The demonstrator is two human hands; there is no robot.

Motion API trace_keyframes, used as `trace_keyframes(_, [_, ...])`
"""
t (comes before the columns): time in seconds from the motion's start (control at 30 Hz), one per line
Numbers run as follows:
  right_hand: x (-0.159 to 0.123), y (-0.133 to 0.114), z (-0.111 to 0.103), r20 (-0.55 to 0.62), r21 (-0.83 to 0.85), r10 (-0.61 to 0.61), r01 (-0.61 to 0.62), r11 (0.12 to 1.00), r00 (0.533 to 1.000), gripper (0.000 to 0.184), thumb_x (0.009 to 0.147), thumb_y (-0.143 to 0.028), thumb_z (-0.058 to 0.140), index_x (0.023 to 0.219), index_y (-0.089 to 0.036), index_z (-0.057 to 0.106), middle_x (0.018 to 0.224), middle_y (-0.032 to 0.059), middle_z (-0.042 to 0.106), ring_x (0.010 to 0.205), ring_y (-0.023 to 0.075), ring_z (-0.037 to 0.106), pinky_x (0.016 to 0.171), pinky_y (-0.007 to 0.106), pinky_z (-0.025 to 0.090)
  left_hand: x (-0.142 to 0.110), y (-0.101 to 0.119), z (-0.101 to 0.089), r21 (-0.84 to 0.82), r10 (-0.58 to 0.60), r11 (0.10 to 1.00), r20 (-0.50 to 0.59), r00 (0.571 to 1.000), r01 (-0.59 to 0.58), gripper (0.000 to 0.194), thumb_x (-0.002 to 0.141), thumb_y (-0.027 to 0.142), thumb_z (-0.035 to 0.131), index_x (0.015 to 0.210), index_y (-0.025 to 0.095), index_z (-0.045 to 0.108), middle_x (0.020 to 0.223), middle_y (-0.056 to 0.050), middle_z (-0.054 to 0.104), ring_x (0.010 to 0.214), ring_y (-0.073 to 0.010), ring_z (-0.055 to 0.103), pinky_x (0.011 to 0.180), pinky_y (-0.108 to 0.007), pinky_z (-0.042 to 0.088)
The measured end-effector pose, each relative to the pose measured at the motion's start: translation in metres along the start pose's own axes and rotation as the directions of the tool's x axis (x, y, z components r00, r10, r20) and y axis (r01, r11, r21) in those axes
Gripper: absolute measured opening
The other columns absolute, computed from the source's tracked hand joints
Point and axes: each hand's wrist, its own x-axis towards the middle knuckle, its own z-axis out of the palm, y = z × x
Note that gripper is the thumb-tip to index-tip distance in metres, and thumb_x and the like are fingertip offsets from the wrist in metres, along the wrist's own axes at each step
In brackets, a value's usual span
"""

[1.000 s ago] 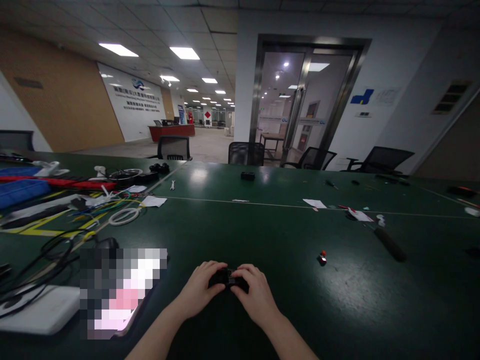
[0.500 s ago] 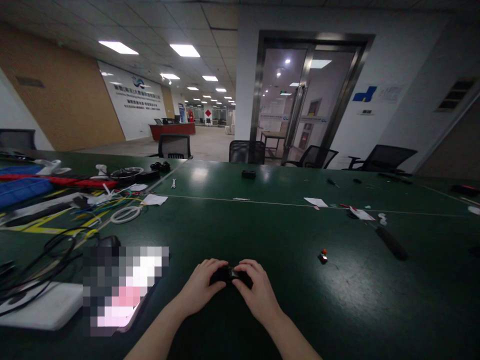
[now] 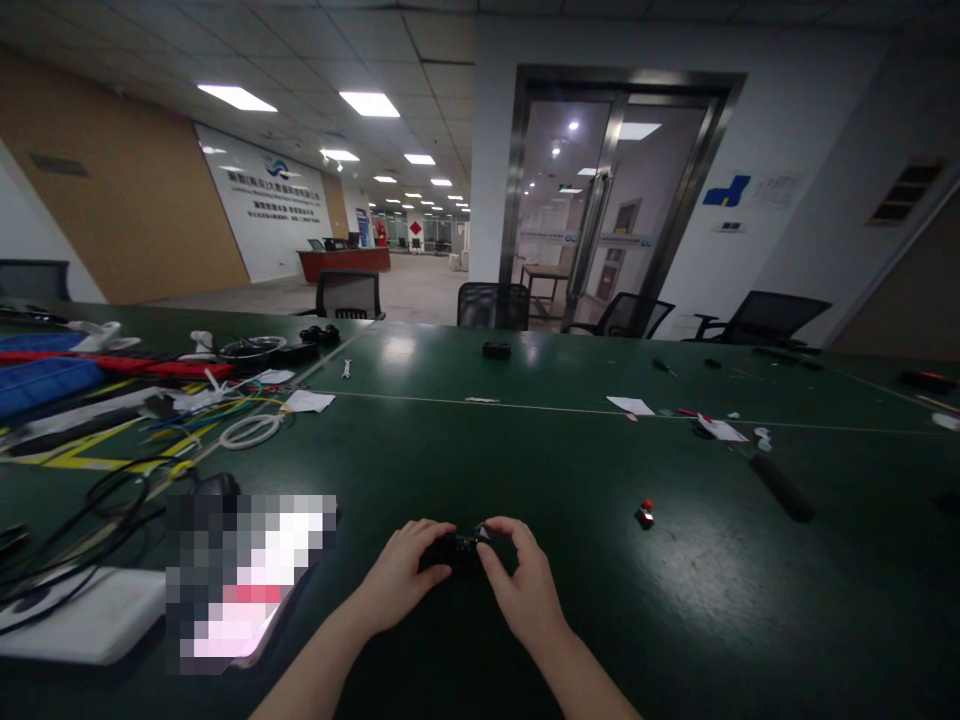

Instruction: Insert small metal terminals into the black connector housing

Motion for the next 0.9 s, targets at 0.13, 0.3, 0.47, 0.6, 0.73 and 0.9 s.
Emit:
trace_keyframes(0.13, [0.0008,0.0006,-0.001,-0.038,0.022,-0.014,0.015,1.0,0.999,0.022,0.081,-0.033,0.051,0.1,-0.024,0.057,0.1,0.0042,0.061,0.098,0.022,0.056,0.086,0.039,0.046,0.0001,0.0016,-0.0003,0.016,-0.007,1.0,0.001,1.0,0.007,0.042,0.075,0.02,0.059,0.116,0.027,0.053,0.115,-0.003,0.058,0.107,-0.0218,0.05,0.094,-0.037,0.038])
trace_keyframes(0.3, [0.0014,0.001,-0.0025,-0.092,0.055,-0.003,0.008,0.998,0.996,0.022,0.08,-0.034,0.052,0.099,-0.023,0.057,0.098,0.0051,0.062,0.096,0.022,0.057,0.085,0.038,0.047,-0.0002,0.0036,-0.001,0.012,-0.016,1.0,0.002,1.0,0.016,0.042,0.075,0.022,0.059,0.116,0.026,0.054,0.114,-0.003,0.058,0.106,-0.0231,0.051,0.093,-0.037,0.039])
trace_keyframes(0.47, [0.0015,-0.0001,-0.0034,-0.128,0.078,0.027,-0.017,0.997,0.991,0.022,0.081,-0.035,0.051,0.098,-0.022,0.055,0.098,0.0053,0.062,0.096,0.0217,0.057,0.086,0.038,0.046,-0.0005,-0.0011,0.0015,0.003,0.006,1.0,-0.018,1.0,-0.006,0.042,0.075,0.021,0.059,0.116,0.026,0.054,0.114,-0.003,0.058,0.104,-0.0226,0.051,0.092,-0.036,0.039])
trace_keyframes(0.6, [0.0014,-0.002,-0.005,-0.135,0.084,0.053,-0.042,0.996,0.989,0.022,0.081,-0.034,0.049,0.098,-0.022,0.054,0.099,0.0052,0.061,0.097,0.0215,0.056,0.087,0.037,0.045,-0.0007,-0.0029,0.002,-0.004,0.012,1.0,-0.019,1.0,-0.012,0.042,0.076,0.022,0.059,0.118,0.027,0.053,0.115,-0.003,0.058,0.105,-0.0223,0.051,0.092,-0.036,0.038])
trace_keyframes(0.73, [0.001,-0.0006,-0.006,-0.136,0.1,0.067,-0.053,0.994,0.988,0.021,0.083,-0.035,0.047,0.099,-0.023,0.053,0.099,0.0049,0.06,0.097,0.021,0.056,0.087,0.037,0.045,-0.0009,-0.0017,0.0008,-0.003,0.003,1.0,-0.002,1.0,-0.003,0.042,0.077,0.023,0.058,0.119,0.027,0.052,0.116,-0.004,0.057,0.106,-0.0227,0.05,0.093,-0.037,0.038])
trace_keyframes(0.9, [0.0011,0.0058,-0.0048,-0.153,0.13,0.072,-0.052,0.99,0.986,0.021,0.083,-0.035,0.047,0.1,-0.023,0.052,0.1,0.0051,0.06,0.098,0.0209,0.056,0.087,0.037,0.045,-0.0014,0.0022,-0.0009,-0.01,-0.017,1.0,0.005,1.0,0.017,0.042,0.076,0.022,0.058,0.118,0.026,0.053,0.116,-0.003,0.057,0.107,-0.0234,0.05,0.093,-0.037,0.038])
